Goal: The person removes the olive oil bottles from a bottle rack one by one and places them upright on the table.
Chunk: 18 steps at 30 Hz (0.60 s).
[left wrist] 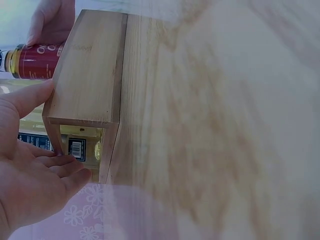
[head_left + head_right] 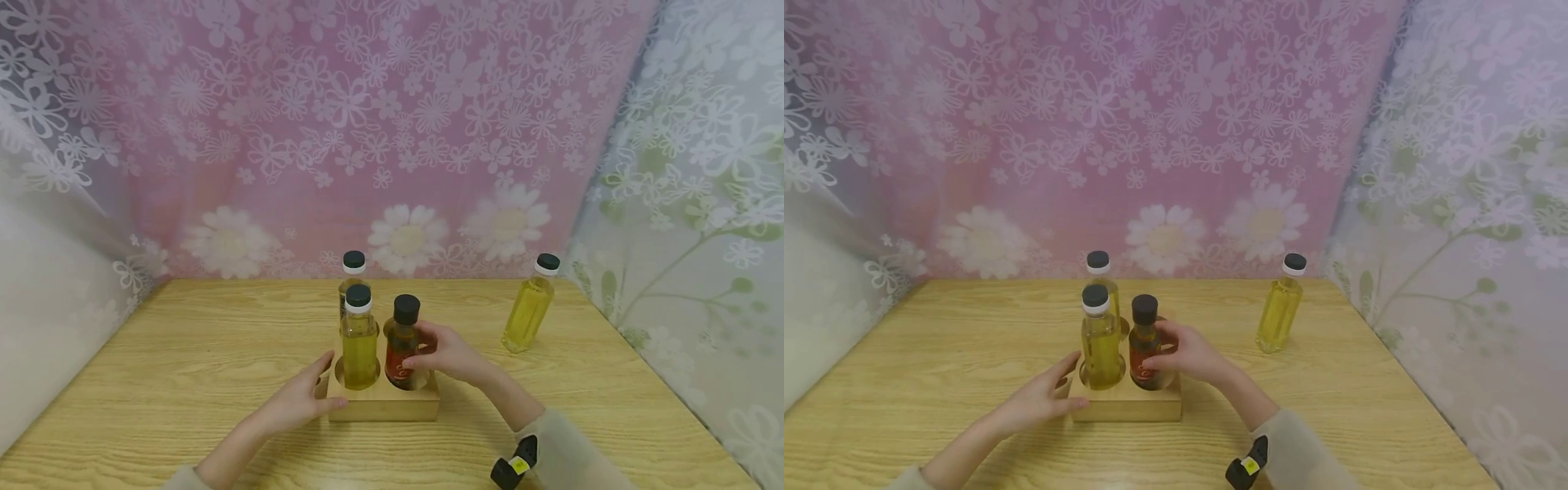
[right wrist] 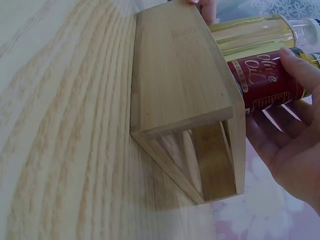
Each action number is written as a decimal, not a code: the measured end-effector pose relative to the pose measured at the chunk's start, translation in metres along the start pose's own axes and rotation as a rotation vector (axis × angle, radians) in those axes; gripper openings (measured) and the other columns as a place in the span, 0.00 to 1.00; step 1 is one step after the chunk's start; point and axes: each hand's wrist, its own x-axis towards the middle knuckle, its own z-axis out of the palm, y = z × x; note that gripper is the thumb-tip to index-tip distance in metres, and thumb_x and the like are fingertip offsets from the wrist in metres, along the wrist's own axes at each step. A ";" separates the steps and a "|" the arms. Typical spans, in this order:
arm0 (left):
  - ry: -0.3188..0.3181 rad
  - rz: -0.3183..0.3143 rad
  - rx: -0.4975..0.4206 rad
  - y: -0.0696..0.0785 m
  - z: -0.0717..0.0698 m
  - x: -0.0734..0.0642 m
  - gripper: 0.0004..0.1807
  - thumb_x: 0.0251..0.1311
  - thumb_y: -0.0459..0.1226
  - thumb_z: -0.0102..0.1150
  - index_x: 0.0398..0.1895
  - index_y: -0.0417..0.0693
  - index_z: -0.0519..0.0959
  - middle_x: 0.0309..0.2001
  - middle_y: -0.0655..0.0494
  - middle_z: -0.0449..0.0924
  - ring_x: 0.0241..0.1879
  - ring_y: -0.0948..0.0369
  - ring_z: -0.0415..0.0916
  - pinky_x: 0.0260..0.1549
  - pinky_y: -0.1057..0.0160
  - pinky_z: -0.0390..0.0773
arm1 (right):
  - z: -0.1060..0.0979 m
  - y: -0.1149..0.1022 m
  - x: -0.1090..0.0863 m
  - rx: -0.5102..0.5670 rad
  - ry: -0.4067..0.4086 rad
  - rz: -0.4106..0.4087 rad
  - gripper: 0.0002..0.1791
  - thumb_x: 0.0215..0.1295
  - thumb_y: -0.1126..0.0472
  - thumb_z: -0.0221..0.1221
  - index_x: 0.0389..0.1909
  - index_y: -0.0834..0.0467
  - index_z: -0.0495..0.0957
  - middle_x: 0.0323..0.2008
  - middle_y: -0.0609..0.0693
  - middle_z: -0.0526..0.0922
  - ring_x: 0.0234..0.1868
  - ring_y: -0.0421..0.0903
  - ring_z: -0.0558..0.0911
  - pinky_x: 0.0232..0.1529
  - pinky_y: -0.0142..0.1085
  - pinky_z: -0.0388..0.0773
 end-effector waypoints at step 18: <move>0.013 0.008 0.023 0.002 -0.001 -0.002 0.50 0.52 0.47 0.66 0.70 0.32 0.49 0.68 0.34 0.52 0.64 0.38 0.54 0.60 0.41 0.56 | -0.001 -0.005 -0.003 -0.036 0.128 -0.034 0.28 0.56 0.62 0.65 0.57 0.67 0.70 0.46 0.60 0.78 0.44 0.52 0.80 0.41 0.37 0.79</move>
